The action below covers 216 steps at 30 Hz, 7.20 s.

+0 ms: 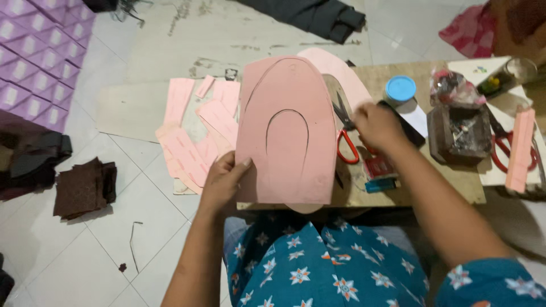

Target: The person traces a curved pattern onto a pink sheet using a black pen, then uses red-handled scissors to cut along the traced lines. The person rotates the sheet to follow the curves and removes the excess material, leaving a shaped piece.

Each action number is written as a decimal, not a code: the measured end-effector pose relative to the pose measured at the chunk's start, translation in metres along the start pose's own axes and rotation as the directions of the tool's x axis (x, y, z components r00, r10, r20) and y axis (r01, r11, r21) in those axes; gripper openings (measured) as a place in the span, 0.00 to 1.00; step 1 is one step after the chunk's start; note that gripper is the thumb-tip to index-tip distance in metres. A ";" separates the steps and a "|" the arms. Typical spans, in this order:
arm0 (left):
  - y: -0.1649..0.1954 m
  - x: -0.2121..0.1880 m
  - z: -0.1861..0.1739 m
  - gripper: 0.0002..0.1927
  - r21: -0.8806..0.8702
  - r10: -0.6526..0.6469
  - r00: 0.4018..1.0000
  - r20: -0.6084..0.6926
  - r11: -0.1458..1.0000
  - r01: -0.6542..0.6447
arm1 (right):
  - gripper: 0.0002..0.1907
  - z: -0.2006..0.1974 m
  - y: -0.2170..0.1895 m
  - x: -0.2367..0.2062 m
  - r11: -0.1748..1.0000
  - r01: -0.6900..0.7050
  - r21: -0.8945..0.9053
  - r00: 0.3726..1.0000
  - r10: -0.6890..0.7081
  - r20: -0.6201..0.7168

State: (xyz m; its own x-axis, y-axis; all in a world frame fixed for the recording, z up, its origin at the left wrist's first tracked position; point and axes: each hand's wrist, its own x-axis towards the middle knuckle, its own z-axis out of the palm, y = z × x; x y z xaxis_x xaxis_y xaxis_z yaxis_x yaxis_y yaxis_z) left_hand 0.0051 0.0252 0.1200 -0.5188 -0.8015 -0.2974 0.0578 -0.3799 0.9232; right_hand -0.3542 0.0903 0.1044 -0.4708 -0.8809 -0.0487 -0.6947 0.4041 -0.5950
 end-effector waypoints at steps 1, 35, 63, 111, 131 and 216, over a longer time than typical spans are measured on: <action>-0.002 -0.001 -0.001 0.16 -0.055 -0.001 1.000 -0.027 0.998 0.000 | 0.18 0.004 0.003 -0.006 0.985 -0.036 -0.166 0.993 0.054 0.104; 0.035 0.006 0.007 0.26 -0.328 0.308 0.935 -0.175 0.877 -0.350 | 0.35 0.013 -0.011 -0.129 0.703 -0.416 0.577 0.780 -0.050 0.624; 0.012 -0.005 0.023 0.30 -0.331 0.127 0.990 0.063 0.938 -0.099 | 0.16 0.054 -0.077 -0.126 0.823 -0.202 0.531 0.783 -0.190 0.592; -0.027 0.020 0.024 0.17 -0.209 0.229 0.974 0.006 0.952 -0.222 | 0.18 0.043 -0.072 -0.114 0.922 -0.308 0.234 0.658 0.029 0.752; -0.033 0.007 0.044 0.24 -0.414 -0.015 0.999 -0.030 0.910 0.001 | 0.13 0.072 -0.061 -0.120 0.876 -0.169 0.452 0.800 -0.146 0.582; -0.048 0.007 0.010 0.15 -0.585 -0.054 0.980 -0.192 0.808 -0.070 | 0.19 0.083 -0.075 -0.071 0.880 -0.304 0.364 0.748 -0.015 0.663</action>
State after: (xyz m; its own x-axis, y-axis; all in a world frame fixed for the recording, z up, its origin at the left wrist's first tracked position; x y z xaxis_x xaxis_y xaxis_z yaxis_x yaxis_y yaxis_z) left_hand -0.0095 0.0429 0.0760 -0.3478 -0.8537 -0.3876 0.5818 -0.5208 0.6247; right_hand -0.2234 0.1020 0.0859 0.0186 -0.8287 -0.5593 -0.2705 0.5344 -0.8008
